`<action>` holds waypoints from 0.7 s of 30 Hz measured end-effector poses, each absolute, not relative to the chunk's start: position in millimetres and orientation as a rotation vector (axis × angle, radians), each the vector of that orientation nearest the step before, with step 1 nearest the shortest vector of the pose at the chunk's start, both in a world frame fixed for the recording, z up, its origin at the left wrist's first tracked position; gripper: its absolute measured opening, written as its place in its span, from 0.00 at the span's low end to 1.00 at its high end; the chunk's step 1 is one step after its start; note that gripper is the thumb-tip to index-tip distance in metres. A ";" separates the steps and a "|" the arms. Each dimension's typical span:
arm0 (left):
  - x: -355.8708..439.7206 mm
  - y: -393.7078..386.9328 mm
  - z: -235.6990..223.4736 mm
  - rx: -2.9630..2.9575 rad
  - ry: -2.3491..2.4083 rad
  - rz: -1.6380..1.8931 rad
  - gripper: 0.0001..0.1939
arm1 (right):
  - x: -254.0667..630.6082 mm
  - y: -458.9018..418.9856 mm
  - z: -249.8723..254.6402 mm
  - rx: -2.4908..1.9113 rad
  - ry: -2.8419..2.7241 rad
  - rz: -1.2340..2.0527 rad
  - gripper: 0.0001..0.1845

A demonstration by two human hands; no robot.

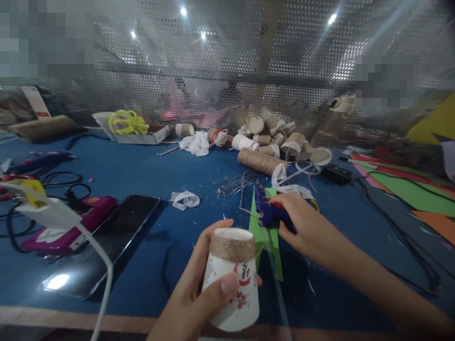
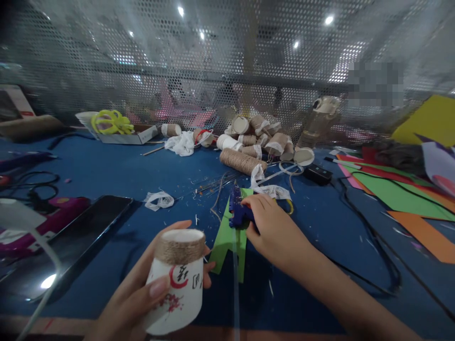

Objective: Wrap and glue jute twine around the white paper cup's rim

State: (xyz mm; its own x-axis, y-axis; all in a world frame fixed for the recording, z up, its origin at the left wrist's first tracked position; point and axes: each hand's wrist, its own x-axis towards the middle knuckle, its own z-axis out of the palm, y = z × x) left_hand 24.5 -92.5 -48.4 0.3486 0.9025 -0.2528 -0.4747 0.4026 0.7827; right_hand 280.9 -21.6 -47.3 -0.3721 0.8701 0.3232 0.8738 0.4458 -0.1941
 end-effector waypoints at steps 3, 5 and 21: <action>23.8 -93.0 -48.8 0.721 0.762 0.952 0.48 | 282.8 -21.0 -52.2 -1.531 -2.339 -0.095 0.23; 23.5 -93.4 -47.6 0.726 0.781 0.938 0.48 | 284.0 -20.0 -53.1 -1.565 -2.328 -0.111 0.22; 26.8 -97.3 -46.2 0.705 0.844 0.991 0.42 | 295.6 -15.8 -26.6 -1.641 -1.708 0.218 0.12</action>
